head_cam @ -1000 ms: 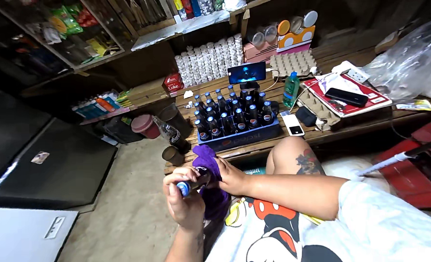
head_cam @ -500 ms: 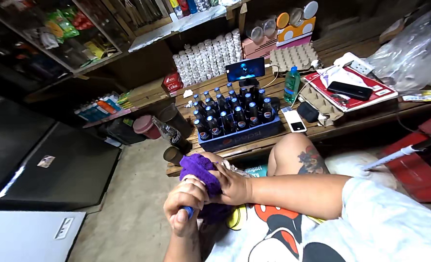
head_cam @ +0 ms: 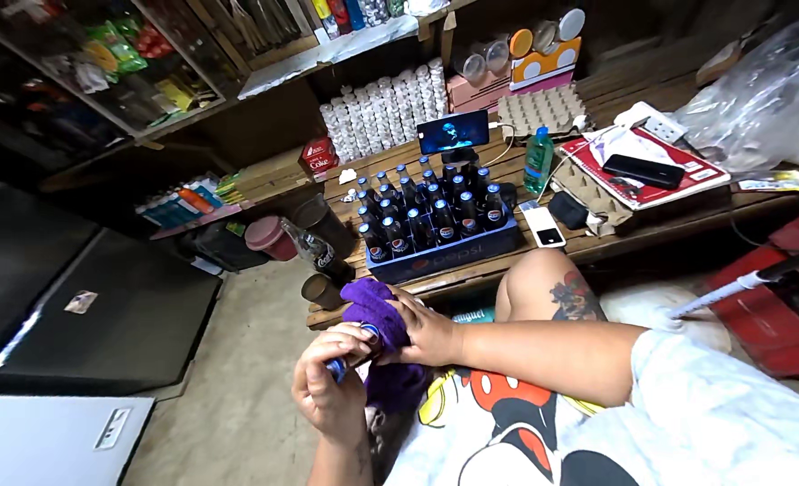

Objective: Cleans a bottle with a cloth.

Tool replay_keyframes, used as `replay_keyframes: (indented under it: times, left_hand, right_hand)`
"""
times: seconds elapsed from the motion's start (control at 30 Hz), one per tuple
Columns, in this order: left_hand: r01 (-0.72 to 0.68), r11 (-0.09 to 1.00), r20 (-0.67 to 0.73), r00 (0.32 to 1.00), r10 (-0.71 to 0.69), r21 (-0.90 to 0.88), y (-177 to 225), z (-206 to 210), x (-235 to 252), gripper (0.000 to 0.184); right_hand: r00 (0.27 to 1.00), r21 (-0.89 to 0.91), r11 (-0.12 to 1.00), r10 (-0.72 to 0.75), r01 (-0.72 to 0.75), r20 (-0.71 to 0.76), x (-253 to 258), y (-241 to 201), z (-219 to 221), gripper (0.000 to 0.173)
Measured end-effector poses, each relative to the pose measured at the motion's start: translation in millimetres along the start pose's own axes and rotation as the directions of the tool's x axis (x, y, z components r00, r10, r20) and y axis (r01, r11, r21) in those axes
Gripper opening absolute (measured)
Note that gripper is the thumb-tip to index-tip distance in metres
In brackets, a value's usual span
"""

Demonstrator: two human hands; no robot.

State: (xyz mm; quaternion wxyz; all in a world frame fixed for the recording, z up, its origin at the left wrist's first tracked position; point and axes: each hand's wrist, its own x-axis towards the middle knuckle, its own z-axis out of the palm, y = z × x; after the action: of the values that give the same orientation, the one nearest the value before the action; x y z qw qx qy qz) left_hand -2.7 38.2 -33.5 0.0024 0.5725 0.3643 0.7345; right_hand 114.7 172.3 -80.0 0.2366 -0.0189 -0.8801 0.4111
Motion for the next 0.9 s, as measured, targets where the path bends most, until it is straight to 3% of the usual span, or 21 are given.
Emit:
replay_keyframes:
  times: [0.07, 0.23, 0.53, 0.77, 0.9]
  left_hand:
    - [0.028, 0.999, -0.063, 0.998, -0.030, -0.024, 2, 4, 0, 0.038]
    - [0.020, 0.993, -0.091, 0.995, -0.031, -0.116, 1, 6, -5, 0.039]
    - [-0.063, 0.976, 0.102, 0.991, 0.086, -0.210, 3, -5, -14, 0.045]
    - [-0.091, 0.990, 0.408, 0.904, 0.128, -0.110, 10, -11, -2, 0.049]
    - [-0.133, 0.990, 0.383, 0.914, 0.137, -0.036, 2, -17, -3, 0.046]
  right_hand:
    - [0.994, -0.010, 0.996, 0.088, -0.087, 0.066, 2, 0, -3, 0.091]
    - [0.987, -0.051, 0.992, 0.121, -0.117, 0.103, 4, 11, 0, 0.091]
    - [0.945, -0.101, 0.973, 0.225, -0.206, 0.239, 6, 7, -8, 0.095]
    - [0.939, -0.123, 0.966, 0.250, -0.226, 0.238, 9, 9, -6, 0.092]
    - [0.929, -0.107, 0.958, 0.285, -0.267, 0.235, 10, 10, -6, 0.091]
